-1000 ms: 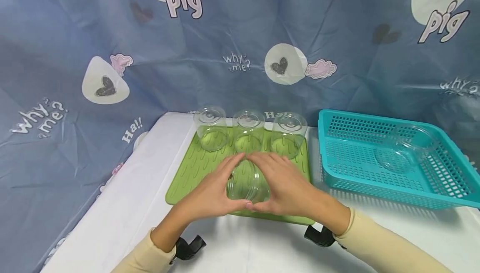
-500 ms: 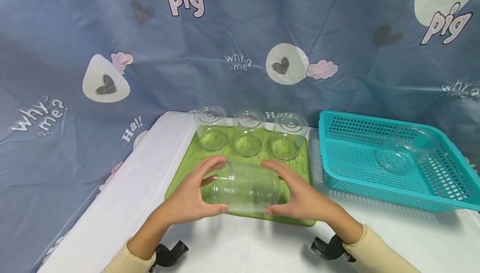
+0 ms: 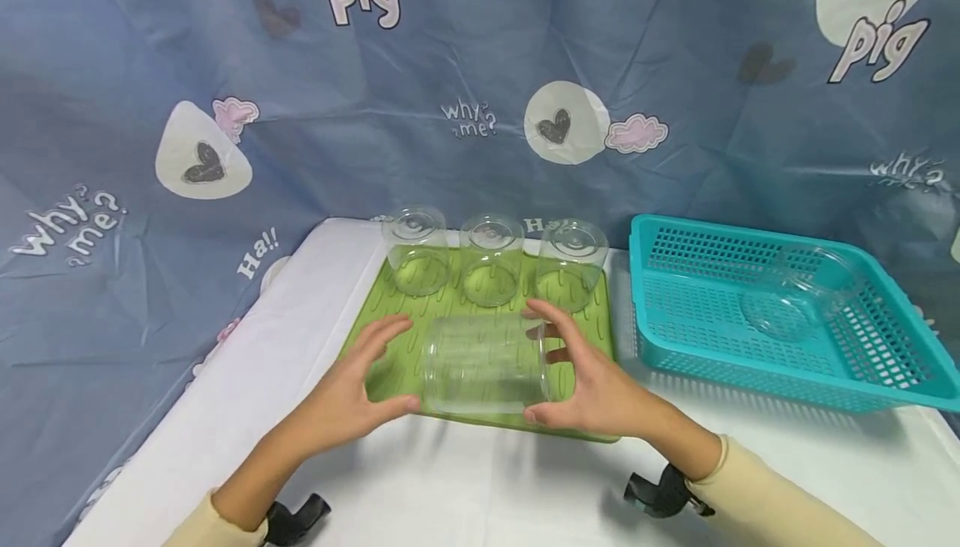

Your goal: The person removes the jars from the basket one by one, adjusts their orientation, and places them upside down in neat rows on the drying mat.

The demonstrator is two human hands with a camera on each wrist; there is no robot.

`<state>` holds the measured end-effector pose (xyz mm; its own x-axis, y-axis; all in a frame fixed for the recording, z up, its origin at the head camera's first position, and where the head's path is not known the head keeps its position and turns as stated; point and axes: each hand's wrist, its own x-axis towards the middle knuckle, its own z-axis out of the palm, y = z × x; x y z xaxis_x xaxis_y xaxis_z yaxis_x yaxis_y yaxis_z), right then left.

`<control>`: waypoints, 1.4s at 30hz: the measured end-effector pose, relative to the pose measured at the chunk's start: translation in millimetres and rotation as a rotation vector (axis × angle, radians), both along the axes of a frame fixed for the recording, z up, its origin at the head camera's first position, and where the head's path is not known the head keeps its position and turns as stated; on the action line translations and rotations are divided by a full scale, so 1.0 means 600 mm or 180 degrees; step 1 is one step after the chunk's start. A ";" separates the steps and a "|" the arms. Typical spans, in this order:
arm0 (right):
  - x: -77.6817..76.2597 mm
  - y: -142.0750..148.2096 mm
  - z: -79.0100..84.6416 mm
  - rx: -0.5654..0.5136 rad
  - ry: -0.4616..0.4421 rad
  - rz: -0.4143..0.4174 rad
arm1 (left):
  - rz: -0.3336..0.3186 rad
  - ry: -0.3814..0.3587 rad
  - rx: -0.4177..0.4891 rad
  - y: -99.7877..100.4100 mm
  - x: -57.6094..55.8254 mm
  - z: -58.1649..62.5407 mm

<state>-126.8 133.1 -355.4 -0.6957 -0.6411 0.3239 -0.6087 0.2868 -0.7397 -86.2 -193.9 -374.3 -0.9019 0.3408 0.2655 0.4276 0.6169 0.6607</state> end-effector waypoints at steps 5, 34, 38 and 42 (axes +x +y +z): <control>-0.006 -0.002 0.028 0.0431 0.0276 -0.0122 | 0.0327 0.0227 -0.1203 -0.058 0.002 -0.027; -0.077 -0.065 0.109 0.1584 0.1140 0.0155 | -0.0026 -0.0115 -0.2021 -0.112 -0.032 -0.036; -0.085 -0.094 0.107 0.1754 0.1034 0.0236 | -0.0075 -0.0274 -0.1924 -0.111 -0.032 -0.035; -0.092 -0.124 0.098 0.1920 0.1118 0.0380 | -0.0102 -0.0393 -0.1783 -0.114 -0.025 -0.038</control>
